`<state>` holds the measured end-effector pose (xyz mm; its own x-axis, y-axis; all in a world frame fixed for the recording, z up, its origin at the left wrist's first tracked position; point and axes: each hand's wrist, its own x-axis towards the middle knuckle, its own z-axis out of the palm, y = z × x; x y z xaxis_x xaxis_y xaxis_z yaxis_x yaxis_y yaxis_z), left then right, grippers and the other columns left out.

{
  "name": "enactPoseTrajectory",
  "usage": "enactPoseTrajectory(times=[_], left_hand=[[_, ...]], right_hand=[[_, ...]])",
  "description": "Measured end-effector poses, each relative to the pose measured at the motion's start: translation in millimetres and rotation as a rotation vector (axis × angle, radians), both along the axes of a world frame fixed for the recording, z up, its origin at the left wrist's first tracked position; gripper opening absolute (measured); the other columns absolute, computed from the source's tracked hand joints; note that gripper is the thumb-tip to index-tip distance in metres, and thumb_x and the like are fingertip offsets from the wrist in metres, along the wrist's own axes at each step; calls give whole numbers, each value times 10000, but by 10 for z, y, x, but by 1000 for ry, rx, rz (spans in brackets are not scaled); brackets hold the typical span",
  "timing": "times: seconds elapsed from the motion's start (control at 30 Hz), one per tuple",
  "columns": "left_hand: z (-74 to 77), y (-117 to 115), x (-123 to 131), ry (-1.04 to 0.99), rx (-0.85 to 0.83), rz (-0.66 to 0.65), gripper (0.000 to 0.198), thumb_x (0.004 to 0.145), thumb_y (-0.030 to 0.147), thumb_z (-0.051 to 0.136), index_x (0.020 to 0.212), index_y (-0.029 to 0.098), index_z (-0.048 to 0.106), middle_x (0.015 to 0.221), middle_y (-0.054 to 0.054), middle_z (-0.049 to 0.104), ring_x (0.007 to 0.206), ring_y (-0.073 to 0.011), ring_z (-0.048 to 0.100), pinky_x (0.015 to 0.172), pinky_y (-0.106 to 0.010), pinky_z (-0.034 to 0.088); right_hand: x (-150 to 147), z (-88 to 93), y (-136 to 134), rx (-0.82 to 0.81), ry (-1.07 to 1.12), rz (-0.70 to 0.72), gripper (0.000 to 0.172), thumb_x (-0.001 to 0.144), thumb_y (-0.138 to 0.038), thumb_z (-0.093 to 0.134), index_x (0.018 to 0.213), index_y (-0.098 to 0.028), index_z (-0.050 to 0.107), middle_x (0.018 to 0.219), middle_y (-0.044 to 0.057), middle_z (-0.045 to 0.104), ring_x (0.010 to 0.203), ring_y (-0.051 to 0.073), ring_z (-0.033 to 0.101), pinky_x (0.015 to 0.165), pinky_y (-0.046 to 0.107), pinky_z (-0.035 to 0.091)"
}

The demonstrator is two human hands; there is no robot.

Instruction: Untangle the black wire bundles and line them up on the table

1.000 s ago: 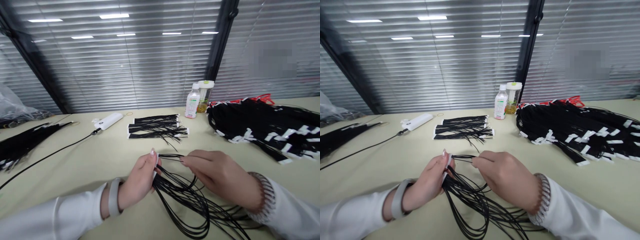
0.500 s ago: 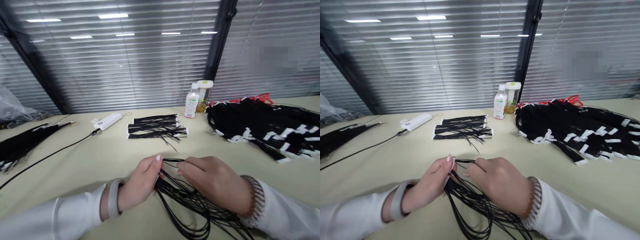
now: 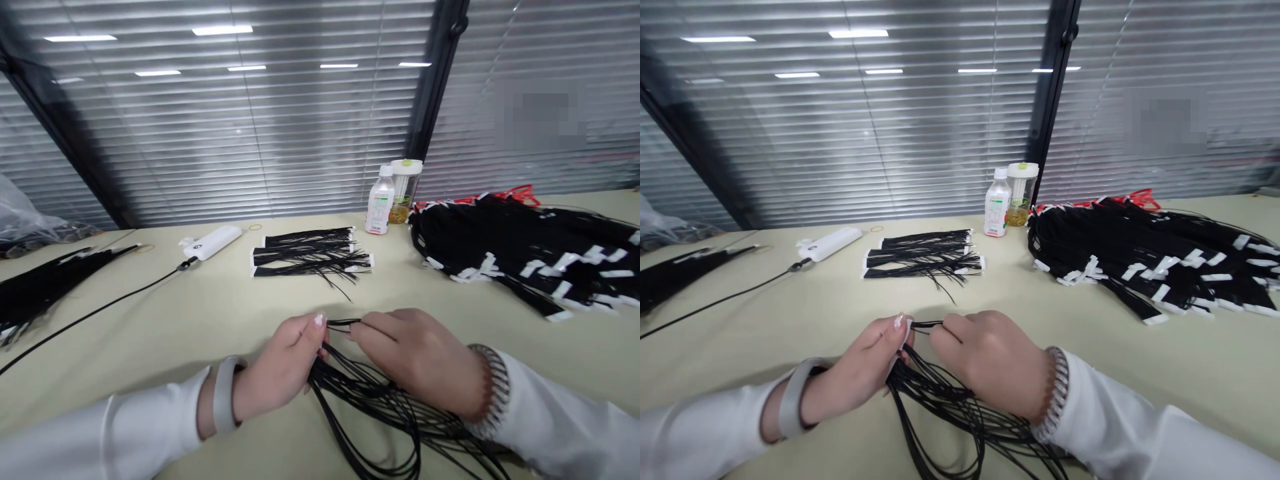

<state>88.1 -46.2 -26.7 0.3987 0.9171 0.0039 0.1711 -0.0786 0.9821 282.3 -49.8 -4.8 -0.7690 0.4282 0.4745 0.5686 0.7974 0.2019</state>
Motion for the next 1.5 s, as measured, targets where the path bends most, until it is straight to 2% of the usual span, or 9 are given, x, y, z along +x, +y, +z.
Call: enactPoseTrajectory(times=[0.2, 0.3, 0.5, 0.57, 0.73, 0.87, 0.97, 1.17, 1.5], left_hand=[[-8, 37, 35, -74, -29, 186, 469, 835, 614, 376, 662, 182, 442, 457, 70, 413, 332, -64, 362, 323, -190, 292], [-2, 49, 46, -89, -52, 213, 468, 830, 619, 383, 674, 182, 450, 454, 68, 421, 322, -68, 374, 312, -188, 288], [-9, 52, 35, -138, -52, 265, 473, 834, 617, 387, 681, 174, 459, 454, 71, 418, 330, -50, 359, 315, -162, 289], [-39, 58, 22, -174, -42, 262, 473, 838, 621, 374, 697, 177, 456, 454, 76, 407, 323, -44, 342, 311, -155, 283], [-96, 58, -3, -191, -38, 271, 470, 837, 639, 346, 775, 188, 462, 512, 70, 448, 313, -43, 339, 283, -155, 283], [-78, 53, -4, -160, -37, 276, 477, 837, 642, 337, 784, 184, 461, 536, 64, 455, 315, -43, 347, 284, -163, 298], [-66, 53, 1, -159, -20, 261, 467, 848, 629, 329, 775, 186, 456, 550, 61, 449, 332, -47, 360, 300, -168, 308], [-65, 18, 16, -81, 97, 207, 435, 875, 577, 327, 756, 185, 474, 567, 47, 440, 397, -68, 384, 359, -194, 319], [-60, 37, 0, 88, 299, 126, 390, 929, 444, 275, 709, 182, 461, 614, 23, 431, 548, -110, 384, 504, -230, 334]], right_hand=[[1, 117, -39, -116, 130, -96, 110, 860, -217, 484, 827, -147, 563, 834, 81, 554, 724, 186, 485, 612, 296, 389], [2, 190, -98, -166, 231, -78, 122, 845, -233, 506, 761, -152, 544, 753, 58, 525, 668, 161, 449, 575, 273, 365], [3, 239, -101, -773, 195, -95, 327, 837, -201, 500, 544, -172, 358, 504, -70, 352, 479, 67, 285, 453, 201, 251], [24, 223, -52, -892, 171, -129, 350, 852, -225, 458, 527, -170, 337, 485, -73, 312, 474, 68, 246, 430, 197, 229], [88, 176, 53, -859, 155, -199, 373, 862, -266, 418, 510, -170, 344, 473, -67, 299, 474, 72, 238, 430, 208, 212], [95, 178, 55, -798, 108, -160, 324, 848, -201, 430, 526, -161, 444, 493, -49, 411, 481, 74, 316, 489, 216, 288], [69, 183, 25, -860, 127, -62, 274, 841, -156, 436, 571, -159, 484, 532, -49, 437, 503, 75, 335, 515, 213, 314], [-38, 95, -33, -1093, 308, 27, 330, 897, -240, 397, 576, -164, 417, 573, -59, 289, 539, 75, 264, 469, 195, 265], [-125, -33, -17, -1064, 418, 84, 293, 892, -273, 448, 622, -173, 398, 629, -49, 365, 584, 85, 340, 535, 214, 319]])
